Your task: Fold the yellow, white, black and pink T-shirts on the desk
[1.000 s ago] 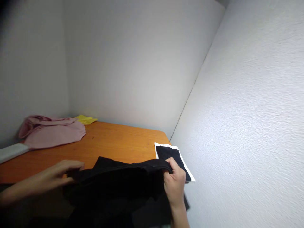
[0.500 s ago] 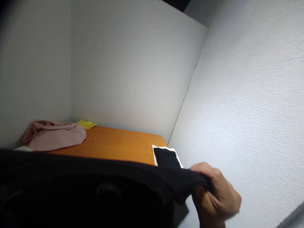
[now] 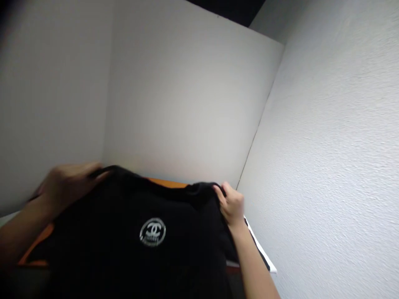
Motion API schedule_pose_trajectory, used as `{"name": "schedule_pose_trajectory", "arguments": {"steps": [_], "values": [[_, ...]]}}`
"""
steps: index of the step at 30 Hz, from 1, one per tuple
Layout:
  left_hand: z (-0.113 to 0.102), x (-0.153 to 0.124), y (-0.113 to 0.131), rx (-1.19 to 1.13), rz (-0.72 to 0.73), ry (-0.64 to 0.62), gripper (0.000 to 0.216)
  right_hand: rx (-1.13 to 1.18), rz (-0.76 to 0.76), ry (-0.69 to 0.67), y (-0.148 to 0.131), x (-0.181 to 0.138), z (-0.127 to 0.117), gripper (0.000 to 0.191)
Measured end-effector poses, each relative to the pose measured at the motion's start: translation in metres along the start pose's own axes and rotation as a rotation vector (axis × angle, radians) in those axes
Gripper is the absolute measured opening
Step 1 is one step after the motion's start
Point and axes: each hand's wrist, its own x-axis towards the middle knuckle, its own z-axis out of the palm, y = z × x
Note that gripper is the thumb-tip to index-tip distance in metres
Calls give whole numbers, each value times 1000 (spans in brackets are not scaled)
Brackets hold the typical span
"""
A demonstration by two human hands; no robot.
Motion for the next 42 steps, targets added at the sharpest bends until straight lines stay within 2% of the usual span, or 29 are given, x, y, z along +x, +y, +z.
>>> {"name": "schedule_pose_trajectory", "arguments": {"steps": [1,2,3,5,7,9,11,13,15,18,30,37,42], "values": [[20,18,2,213,52,-94,49,-91,55,-139,3,20,29,47],[43,33,3,332,75,-206,50,-190,115,-303,6,34,57,46],[68,44,5,351,61,-252,46,-272,176,-464,7,42,84,44],[118,48,3,351,61,-357,37,-300,210,-592,7,36,131,44],[164,28,-6,332,41,-483,35,-289,242,-729,6,10,169,46],[201,-5,-22,312,-3,-593,42,-259,276,-871,8,-25,199,52],[228,-34,-41,298,-76,-683,51,-234,316,-977,14,-54,223,62],[247,-51,-59,279,-142,-748,58,-219,355,-1035,25,-71,241,69],[259,-54,-73,254,-176,-787,62,-205,385,-1057,38,-76,255,73],[273,-44,-86,227,-183,-802,65,-194,394,-1051,56,-70,272,74],[326,-10,-109,229,-165,-760,65,-210,361,-1024,94,-47,326,70],[339,-7,-121,233,-128,-735,64,-206,337,-1001,99,-45,331,71],[330,-5,-107,254,-61,-660,62,-206,266,-917,89,-41,319,66]]}}
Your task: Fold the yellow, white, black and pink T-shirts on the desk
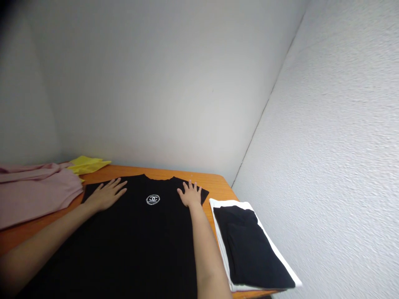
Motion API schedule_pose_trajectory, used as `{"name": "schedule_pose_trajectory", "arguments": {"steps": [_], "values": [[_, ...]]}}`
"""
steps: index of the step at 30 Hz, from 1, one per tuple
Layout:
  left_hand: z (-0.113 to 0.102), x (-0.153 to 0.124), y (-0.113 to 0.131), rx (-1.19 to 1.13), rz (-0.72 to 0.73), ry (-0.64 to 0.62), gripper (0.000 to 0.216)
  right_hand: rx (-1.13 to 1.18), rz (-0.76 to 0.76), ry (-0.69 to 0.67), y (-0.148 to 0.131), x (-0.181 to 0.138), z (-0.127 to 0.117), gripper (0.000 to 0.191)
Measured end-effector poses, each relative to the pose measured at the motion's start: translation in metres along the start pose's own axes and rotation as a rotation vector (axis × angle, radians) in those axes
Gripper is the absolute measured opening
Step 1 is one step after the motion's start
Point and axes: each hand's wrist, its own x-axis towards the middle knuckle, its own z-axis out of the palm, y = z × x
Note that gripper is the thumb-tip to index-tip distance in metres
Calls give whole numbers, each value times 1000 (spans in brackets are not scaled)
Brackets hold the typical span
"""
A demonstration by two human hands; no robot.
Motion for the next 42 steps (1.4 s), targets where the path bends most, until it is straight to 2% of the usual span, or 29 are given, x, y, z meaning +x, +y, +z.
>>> {"name": "schedule_pose_trajectory", "arguments": {"steps": [4,7,10,14,17,19,23,28,31,33,35,38,40,42], "values": [[-28,-19,20,27,122,142,61,-43,-83,123,-16,-18,-22,58],[-46,-47,30,30,208,151,58,-53,-137,152,-30,-51,-36,57],[-49,-89,31,36,200,102,60,17,-207,112,-39,-108,-40,62],[-39,-146,20,15,92,-110,71,136,-339,-18,-39,-195,-29,76],[-32,-172,10,-2,69,-185,76,126,-347,-60,-27,-234,-21,79],[-32,-180,4,-3,107,-148,74,108,-330,-60,-17,-243,-20,80],[-37,-187,1,-19,189,-97,66,94,-319,-55,-3,-244,-22,81],[-44,-191,2,-20,197,-92,63,112,-316,-67,-2,-246,-23,80],[-48,-189,9,43,215,9,64,164,-309,-85,-4,-248,-25,79],[-51,-192,26,114,244,170,67,252,-305,-130,-4,-243,-30,82],[-57,-203,59,145,326,326,64,379,-292,-153,-2,-229,-40,83],[-63,-239,136,76,572,439,47,450,-217,-17,7,-187,-67,74],[-61,-264,197,19,729,491,51,387,-122,90,18,-151,-87,65],[-48,-280,255,-46,844,551,55,330,-22,129,32,-114,-101,56]]}}
